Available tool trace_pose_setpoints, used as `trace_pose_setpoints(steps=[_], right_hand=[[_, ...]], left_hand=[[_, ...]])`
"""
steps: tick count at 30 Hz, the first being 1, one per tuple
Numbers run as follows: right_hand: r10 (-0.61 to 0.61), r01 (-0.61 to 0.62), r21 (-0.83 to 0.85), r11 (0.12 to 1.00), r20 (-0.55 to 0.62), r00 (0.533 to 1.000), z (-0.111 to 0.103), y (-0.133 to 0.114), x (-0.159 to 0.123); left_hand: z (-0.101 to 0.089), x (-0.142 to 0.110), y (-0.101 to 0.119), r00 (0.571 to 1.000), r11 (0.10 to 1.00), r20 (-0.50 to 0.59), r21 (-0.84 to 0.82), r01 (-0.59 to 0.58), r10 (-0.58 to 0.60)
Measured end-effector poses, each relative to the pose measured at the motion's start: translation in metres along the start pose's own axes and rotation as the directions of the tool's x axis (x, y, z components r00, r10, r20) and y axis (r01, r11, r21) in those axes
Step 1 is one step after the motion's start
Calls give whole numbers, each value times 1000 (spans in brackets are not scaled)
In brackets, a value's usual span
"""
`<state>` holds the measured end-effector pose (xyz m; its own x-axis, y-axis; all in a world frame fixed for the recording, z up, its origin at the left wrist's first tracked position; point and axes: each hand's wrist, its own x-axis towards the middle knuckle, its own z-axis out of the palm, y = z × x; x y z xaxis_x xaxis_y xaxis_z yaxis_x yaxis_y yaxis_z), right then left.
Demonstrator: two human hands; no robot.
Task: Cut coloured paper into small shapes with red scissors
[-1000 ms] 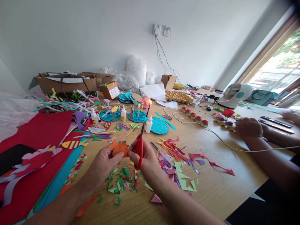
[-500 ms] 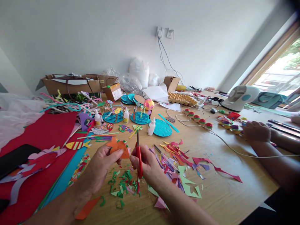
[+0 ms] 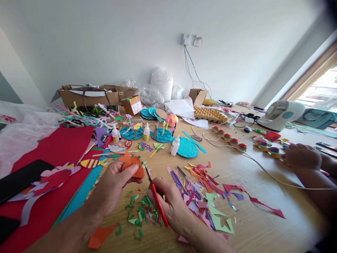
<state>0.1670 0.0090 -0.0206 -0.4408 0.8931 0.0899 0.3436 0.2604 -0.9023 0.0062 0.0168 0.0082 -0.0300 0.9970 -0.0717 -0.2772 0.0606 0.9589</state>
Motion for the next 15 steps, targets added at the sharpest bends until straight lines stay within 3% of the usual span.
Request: trace_pose_setpoints(steps=[8, 15], right_hand=[[-4, 4, 25, 1000, 10, 1000, 1, 1, 0], [-24, 24, 47, 999, 14, 1000, 3, 0, -1]], left_hand=[[4, 0, -3, 1000, 998, -28, 67, -3, 5], [5, -2, -4, 1000, 1000, -8, 27, -15, 16]])
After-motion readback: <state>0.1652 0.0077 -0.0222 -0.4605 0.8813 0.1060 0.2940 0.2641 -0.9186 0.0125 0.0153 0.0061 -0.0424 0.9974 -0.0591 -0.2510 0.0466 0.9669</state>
